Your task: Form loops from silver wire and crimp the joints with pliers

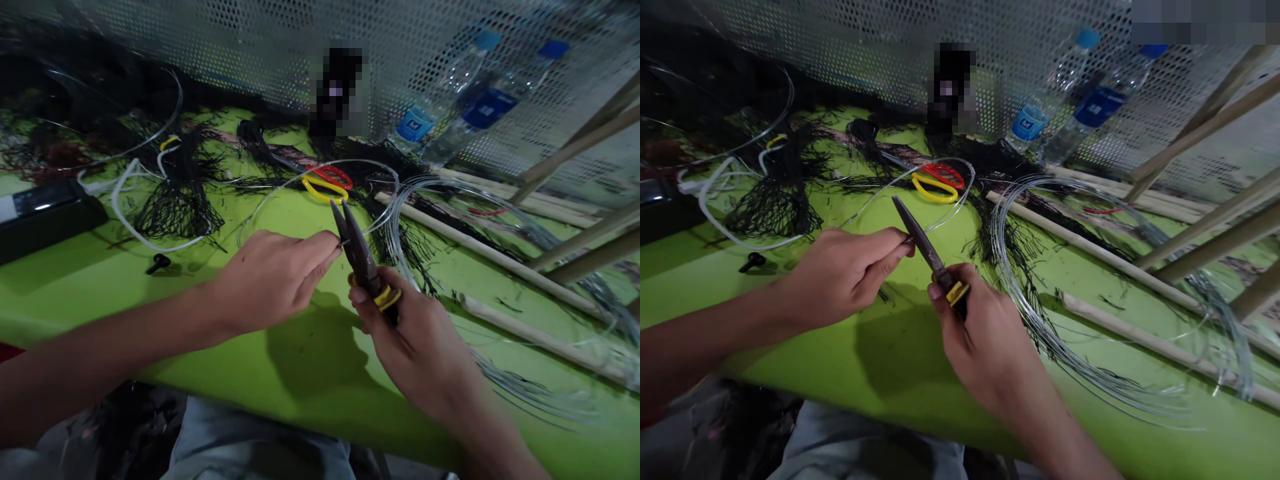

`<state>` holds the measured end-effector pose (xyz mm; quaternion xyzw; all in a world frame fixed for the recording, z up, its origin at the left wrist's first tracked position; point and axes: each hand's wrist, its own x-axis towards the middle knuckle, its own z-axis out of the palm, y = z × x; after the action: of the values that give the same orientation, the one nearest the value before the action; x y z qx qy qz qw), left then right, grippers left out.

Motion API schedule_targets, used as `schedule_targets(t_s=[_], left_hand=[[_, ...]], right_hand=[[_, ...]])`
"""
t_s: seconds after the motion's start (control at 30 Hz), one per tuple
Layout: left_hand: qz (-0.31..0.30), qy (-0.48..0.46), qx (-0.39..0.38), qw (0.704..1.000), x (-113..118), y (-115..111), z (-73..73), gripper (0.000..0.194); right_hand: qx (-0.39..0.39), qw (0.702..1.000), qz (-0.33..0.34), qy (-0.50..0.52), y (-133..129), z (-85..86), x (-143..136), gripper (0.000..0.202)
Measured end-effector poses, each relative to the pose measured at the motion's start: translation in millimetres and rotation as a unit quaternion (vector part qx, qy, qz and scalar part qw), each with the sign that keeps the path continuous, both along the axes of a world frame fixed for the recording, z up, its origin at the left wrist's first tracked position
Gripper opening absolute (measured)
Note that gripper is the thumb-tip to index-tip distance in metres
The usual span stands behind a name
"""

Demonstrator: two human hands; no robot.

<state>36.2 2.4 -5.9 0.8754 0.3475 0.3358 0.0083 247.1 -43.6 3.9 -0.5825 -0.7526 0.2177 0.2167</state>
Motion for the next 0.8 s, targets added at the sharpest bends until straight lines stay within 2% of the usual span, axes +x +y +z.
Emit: schedule_targets(t_s=[0.2, 0.4, 0.6, 0.7, 0.8], left_hand=[[0.015, 0.038, 0.02, 0.999, 0.4, 3.4, -4.3, 0.024], [0.057, -0.033, 0.032, 0.997, -0.5, -6.5, 7.4, 0.022], [0.04, -0.087, 0.136, 0.986, -2.8, -14.9, 16.1, 0.011], [0.045, -0.075, 0.168, 0.982, -4.1, -15.1, 18.7, 0.01], [0.054, -0.068, 0.24, 0.967, -6.3, -14.1, 21.3, 0.01]], right_hand=[[0.017, 0.999, -0.017, -0.041, 3.0, -4.2, 0.2, 0.019], [0.047, 0.998, -0.011, 0.027, 4.9, -4.6, -1.5, 0.019], [0.117, 0.977, -0.012, 0.179, 11.0, -23.1, -1.8, 0.029], [0.143, 0.966, 0.011, 0.217, 15.6, -28.5, -7.8, 0.027], [0.173, 0.957, 0.055, 0.228, 20.5, -29.3, -18.1, 0.031]])
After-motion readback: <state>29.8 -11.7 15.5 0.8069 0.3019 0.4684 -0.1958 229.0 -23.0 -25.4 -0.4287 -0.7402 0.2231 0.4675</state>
